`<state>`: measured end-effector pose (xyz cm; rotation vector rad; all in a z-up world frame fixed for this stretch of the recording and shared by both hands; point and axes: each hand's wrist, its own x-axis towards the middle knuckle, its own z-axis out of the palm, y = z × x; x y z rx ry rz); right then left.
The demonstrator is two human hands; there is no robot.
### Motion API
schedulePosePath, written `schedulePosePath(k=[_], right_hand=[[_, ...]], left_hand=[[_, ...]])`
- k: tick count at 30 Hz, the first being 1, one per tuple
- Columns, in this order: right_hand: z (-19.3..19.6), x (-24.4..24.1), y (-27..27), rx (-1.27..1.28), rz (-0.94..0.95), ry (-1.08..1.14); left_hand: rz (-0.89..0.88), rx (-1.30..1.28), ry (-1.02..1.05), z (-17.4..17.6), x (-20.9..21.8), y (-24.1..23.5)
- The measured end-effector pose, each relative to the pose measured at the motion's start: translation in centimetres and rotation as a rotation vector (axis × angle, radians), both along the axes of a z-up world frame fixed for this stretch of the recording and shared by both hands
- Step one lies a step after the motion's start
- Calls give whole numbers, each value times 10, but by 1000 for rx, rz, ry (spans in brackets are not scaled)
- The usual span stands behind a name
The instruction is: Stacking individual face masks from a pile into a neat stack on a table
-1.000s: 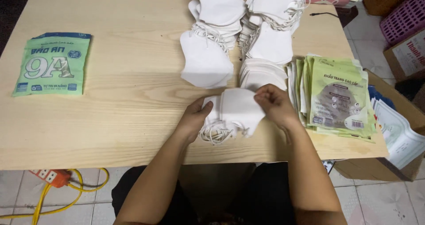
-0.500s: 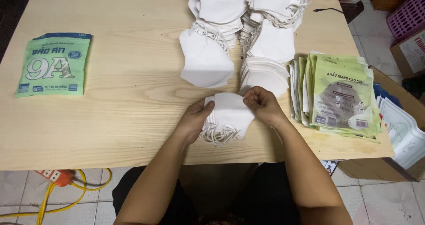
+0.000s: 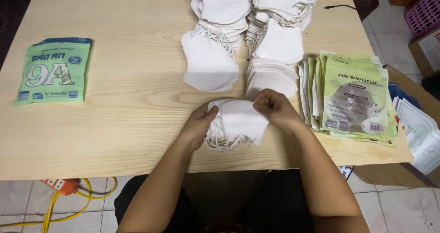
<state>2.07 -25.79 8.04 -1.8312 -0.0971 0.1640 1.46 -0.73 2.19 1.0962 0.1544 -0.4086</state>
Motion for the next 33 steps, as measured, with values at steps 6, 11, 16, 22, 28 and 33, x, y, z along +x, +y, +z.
schedulePosePath(k=[6, 11, 16, 22, 28, 33], right_hand=[[-78, 25, -10, 47, -15, 69], [-69, 21, -6, 112, -75, 116], [-58, 12, 5, 94, -107, 126], [-43, 5, 20, -104, -139, 1], [-7, -4, 38, -116, -105, -115], [-2, -12, 47, -210, 85, -93]], left_hand=[[2, -39, 27, 10, -4, -4], [-9, -39, 30, 8, -3, -2], [-5, -41, 33, 17, -8, -4], [0, 15, -22, 17, -15, -4], [42, -61, -32, 15, -11, -8], [43, 31, -71, 19, -19, -10]])
